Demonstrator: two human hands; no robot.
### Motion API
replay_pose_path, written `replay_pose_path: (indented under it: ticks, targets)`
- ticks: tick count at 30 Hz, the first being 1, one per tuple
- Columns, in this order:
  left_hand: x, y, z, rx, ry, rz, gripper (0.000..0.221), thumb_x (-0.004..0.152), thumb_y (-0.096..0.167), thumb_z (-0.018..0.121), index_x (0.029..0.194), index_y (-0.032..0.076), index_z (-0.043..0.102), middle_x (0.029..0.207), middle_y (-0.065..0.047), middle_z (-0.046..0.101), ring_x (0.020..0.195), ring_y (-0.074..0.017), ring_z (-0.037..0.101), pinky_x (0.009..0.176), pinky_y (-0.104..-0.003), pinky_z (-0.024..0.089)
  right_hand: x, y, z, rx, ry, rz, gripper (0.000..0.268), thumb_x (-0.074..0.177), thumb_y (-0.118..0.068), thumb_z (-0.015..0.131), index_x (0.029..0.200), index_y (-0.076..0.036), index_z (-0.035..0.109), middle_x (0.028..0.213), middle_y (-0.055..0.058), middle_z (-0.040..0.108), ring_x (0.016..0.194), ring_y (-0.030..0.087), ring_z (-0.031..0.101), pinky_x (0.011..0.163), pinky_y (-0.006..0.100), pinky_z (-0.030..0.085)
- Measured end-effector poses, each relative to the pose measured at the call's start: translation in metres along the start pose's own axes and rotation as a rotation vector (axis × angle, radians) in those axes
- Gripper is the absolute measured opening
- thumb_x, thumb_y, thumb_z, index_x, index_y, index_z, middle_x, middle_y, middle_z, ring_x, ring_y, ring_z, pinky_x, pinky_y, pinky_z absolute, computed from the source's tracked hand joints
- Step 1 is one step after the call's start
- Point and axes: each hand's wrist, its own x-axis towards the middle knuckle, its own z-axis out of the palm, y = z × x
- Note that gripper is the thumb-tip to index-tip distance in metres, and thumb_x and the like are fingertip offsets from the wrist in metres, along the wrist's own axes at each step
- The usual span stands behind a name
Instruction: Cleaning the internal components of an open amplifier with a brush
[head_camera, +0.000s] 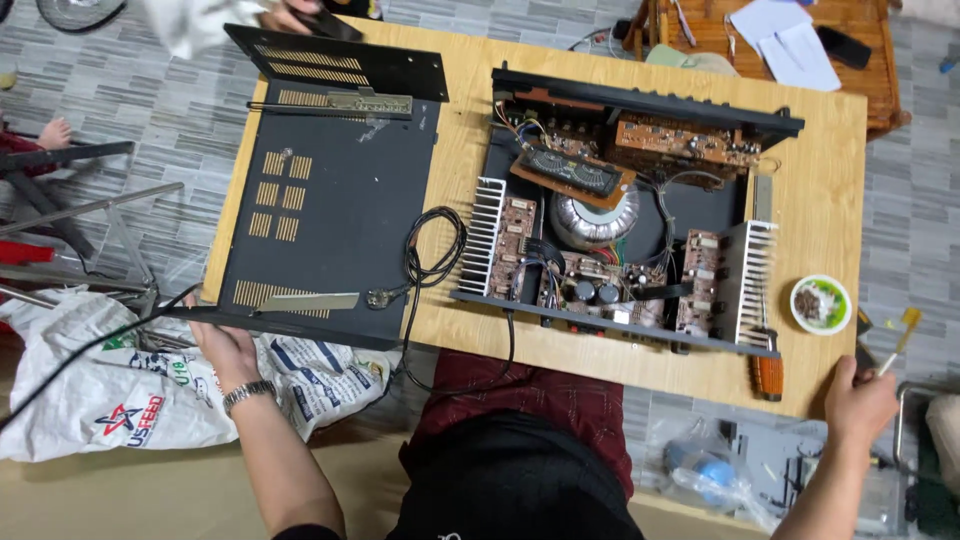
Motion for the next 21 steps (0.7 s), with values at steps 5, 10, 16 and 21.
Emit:
replay_pose_path:
  ticks: [5, 10, 16, 21]
  targets:
    - [-0.014, -0.016, -0.023, 0.011, 0.137, -0.03, 0.077, 0.098, 0.061, 0.024, 0.154, 0.009, 0.038, 0.148, -0.019, 0.05, 0.129, -0.0302, 0.06, 0.108, -0.044, 0.055, 0.008, 0.014, -0.013, -0.092, 0.114, -0.047, 0.043, 0.129, -0.031, 0.073, 0.114, 0.006, 0.06, 0.103, 0.031, 0.075, 0.092, 0.058, 0.069, 0.076, 0.061, 0.051]
    - [-0.073, 0.015, 0.003, 0.098, 0.458, 0.192, 0.06, 0.101, 0.054, 0.024, 0.095, 0.013, 0.067, 0.09, -0.003, 0.073, 0.072, -0.0083, 0.066, 0.057, -0.019, 0.045, 0.021, 0.016, -0.024, 0.047, 0.079, -0.151, 0.044, 0.146, -0.025, 0.063, 0.117, 0.006, 0.072, 0.098, 0.022, 0.073, 0.091, 0.039, 0.072, 0.072, 0.053, 0.048]
    - [-0.13, 0.057, 0.053, 0.012, 0.522, 0.664, 0.053, 0.108, 0.046, 0.031, 0.073, 0.011, 0.05, 0.067, -0.001, 0.049, 0.061, -0.0119, 0.046, 0.059, -0.025, 0.036, 0.008, -0.06, -0.059, 0.136, 0.085, -0.101, 0.042, 0.15, -0.037, 0.057, 0.126, -0.005, 0.07, 0.108, 0.011, 0.075, 0.099, 0.03, 0.073, 0.079, 0.05, 0.049]
    - [-0.166, 0.07, 0.085, -0.006, 0.45, 0.848, 0.057, 0.11, 0.043, 0.03, 0.064, 0.01, 0.041, 0.059, -0.005, 0.038, 0.059, -0.0158, 0.039, 0.065, -0.03, 0.036, 0.0, -0.12, -0.086, 0.199, 0.147, -0.315, 0.038, 0.149, -0.007, 0.065, 0.113, 0.005, 0.063, 0.097, 0.016, 0.063, 0.085, 0.027, 0.063, 0.075, 0.041, 0.048]
